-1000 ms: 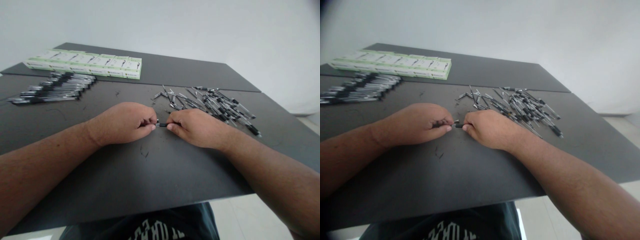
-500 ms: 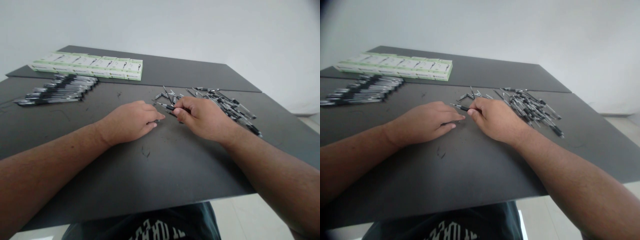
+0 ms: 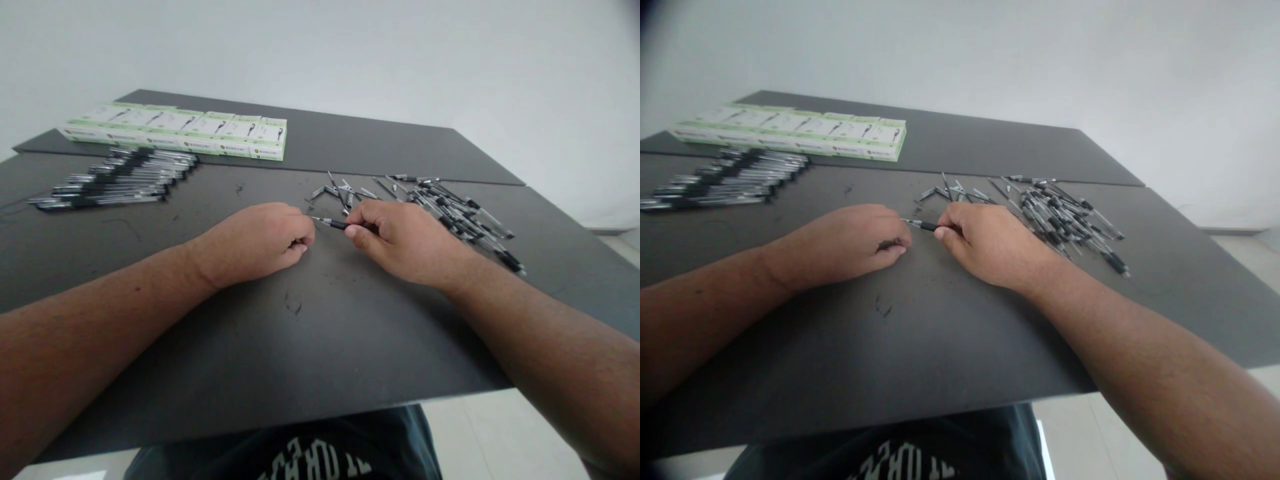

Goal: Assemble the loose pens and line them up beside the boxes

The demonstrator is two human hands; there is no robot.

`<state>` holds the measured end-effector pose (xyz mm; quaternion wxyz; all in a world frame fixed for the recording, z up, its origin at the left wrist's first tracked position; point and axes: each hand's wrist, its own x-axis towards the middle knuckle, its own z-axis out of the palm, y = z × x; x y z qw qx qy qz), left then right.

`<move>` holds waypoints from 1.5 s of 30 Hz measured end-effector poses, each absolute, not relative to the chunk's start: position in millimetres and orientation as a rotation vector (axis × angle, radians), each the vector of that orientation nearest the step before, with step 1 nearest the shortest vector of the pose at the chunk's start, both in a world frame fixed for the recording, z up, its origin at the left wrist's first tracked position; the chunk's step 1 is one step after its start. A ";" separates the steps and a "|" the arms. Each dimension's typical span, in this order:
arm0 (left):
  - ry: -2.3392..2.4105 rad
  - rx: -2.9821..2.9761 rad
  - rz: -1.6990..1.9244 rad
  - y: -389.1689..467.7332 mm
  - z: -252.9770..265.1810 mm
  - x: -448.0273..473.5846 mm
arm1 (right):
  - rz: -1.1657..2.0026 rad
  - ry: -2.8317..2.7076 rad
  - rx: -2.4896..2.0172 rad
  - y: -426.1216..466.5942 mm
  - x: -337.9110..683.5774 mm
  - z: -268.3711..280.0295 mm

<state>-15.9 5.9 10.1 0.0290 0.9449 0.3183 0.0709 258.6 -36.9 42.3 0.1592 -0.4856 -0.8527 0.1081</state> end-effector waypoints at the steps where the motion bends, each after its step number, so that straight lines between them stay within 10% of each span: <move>1: 1.019 2.884 0.242 5.5 10.7 -15.8 | 0.297 -2.461 -1.386 -36.6 259.2 42.1; 45: 1.035 2.728 0.428 -10.7 22.3 -11.3 | 0.438 -2.690 -1.319 -37.9 248.5 36.9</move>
